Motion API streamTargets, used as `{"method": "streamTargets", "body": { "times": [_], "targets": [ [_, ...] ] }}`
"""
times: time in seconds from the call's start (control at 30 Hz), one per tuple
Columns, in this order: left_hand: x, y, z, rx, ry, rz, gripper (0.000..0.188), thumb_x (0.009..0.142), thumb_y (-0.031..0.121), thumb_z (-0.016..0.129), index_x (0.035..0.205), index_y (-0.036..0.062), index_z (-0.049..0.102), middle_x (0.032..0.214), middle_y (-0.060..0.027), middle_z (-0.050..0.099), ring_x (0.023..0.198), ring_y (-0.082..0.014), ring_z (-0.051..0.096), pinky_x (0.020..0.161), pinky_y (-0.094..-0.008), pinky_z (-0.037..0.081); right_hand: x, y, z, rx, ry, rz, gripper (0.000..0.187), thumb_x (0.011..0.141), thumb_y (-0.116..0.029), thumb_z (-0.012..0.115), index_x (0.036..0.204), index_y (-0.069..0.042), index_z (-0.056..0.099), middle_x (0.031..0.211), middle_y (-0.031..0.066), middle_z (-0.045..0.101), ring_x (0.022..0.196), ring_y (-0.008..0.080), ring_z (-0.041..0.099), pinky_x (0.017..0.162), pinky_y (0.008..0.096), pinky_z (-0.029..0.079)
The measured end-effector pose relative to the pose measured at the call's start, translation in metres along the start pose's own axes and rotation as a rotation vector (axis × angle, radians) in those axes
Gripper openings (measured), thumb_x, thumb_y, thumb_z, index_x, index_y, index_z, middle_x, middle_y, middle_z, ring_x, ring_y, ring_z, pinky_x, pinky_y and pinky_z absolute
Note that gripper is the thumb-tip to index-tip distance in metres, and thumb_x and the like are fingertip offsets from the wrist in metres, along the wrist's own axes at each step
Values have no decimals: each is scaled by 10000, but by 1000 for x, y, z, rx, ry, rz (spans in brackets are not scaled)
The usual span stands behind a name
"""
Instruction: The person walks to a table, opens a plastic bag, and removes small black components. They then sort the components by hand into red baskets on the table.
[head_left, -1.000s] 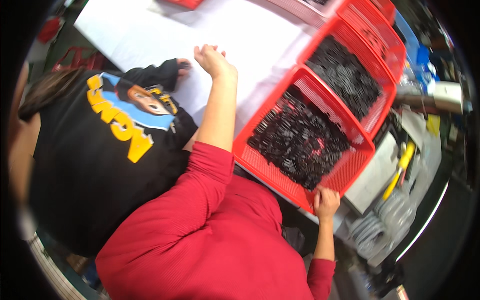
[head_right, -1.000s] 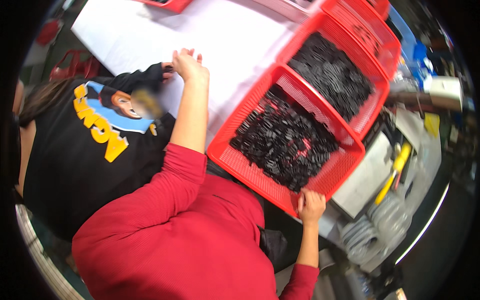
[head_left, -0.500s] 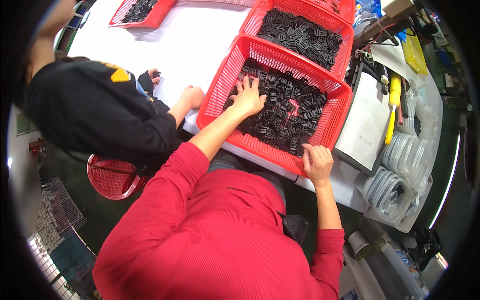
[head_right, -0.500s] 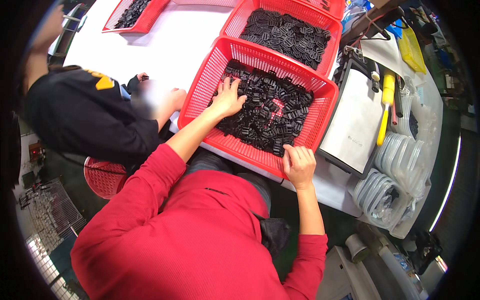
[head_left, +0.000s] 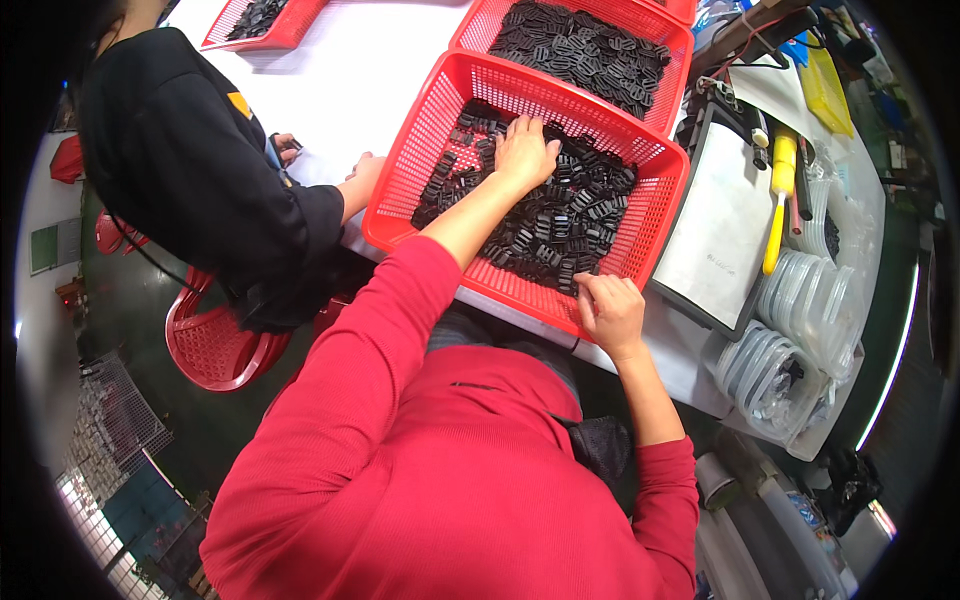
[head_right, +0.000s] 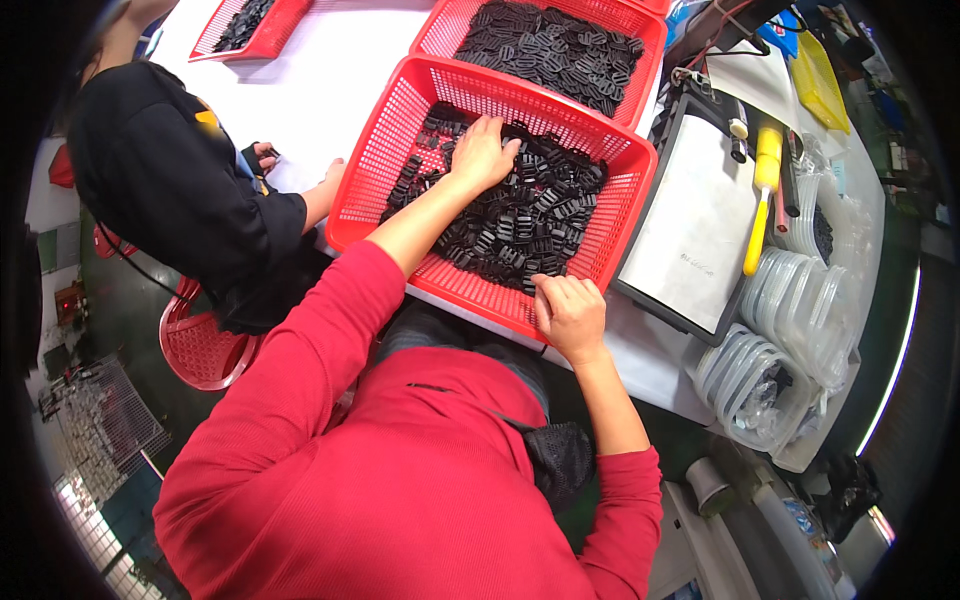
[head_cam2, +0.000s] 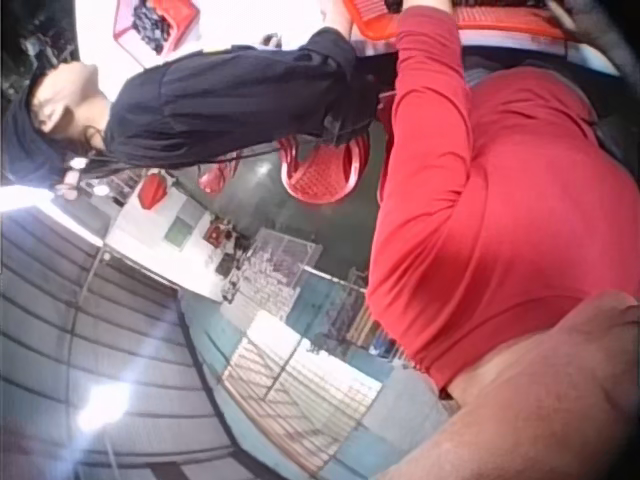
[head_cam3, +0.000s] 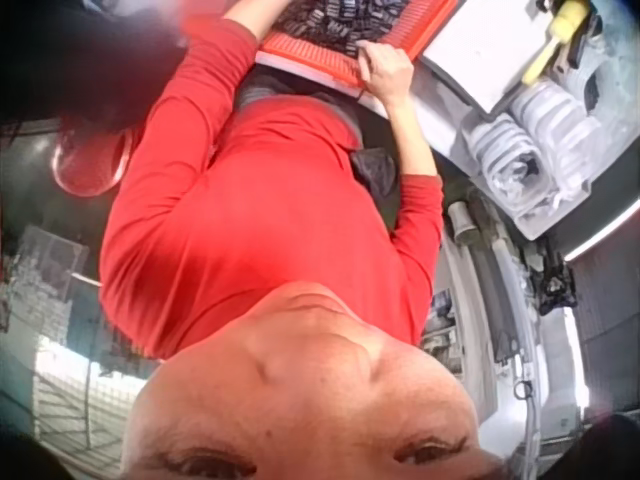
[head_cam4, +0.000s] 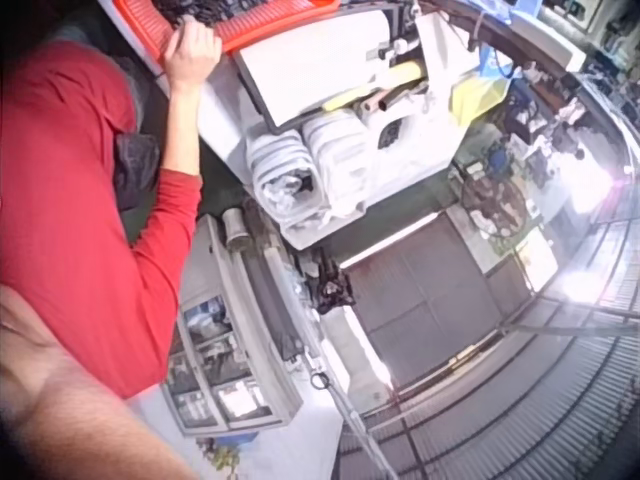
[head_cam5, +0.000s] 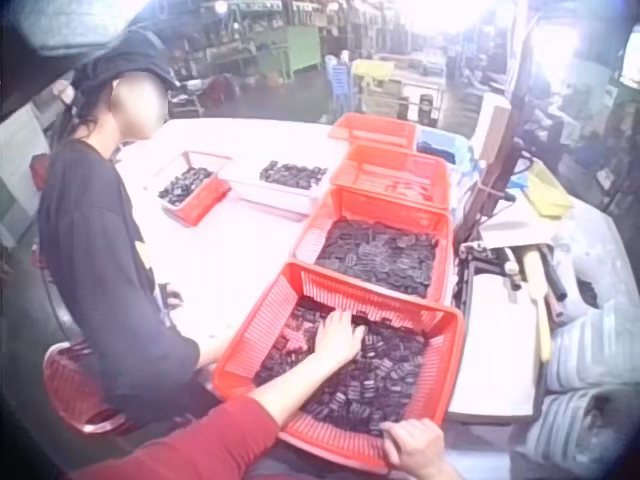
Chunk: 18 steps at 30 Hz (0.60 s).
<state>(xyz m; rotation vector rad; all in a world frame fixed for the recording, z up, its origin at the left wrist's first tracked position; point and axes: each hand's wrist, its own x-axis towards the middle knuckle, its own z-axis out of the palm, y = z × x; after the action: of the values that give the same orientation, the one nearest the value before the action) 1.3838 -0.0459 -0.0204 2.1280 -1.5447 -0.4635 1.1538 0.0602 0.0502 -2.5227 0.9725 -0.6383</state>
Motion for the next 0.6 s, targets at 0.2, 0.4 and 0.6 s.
{"method": "streamTargets", "body": {
  "times": [0.2,0.4,0.6],
  "targets": [
    [-13,-3,14,171,-111,393,369,784,131,566,1145,93,495,1163,-116,489,1189,-318,419,1015,-524,302,0,3,0,-48,-76,31,130,725,-105,644,852,-94,618,689,19,577,624,184,546,582,324,395],
    [-54,-11,-24,97,-558,627,413,739,56,527,1148,111,536,1178,-87,554,1233,-249,435,1033,-580,271,4,4,0,-66,-192,29,144,712,-145,644,848,-114,610,673,15,554,619,181,544,571,330,392],
    [-27,35,-35,22,-353,559,196,793,203,577,935,75,618,1000,-65,600,997,-253,551,903,-461,391,7,6,-4,-92,-301,22,190,694,-178,649,869,-122,600,665,11,528,618,179,546,579,331,400]
  ]
}}
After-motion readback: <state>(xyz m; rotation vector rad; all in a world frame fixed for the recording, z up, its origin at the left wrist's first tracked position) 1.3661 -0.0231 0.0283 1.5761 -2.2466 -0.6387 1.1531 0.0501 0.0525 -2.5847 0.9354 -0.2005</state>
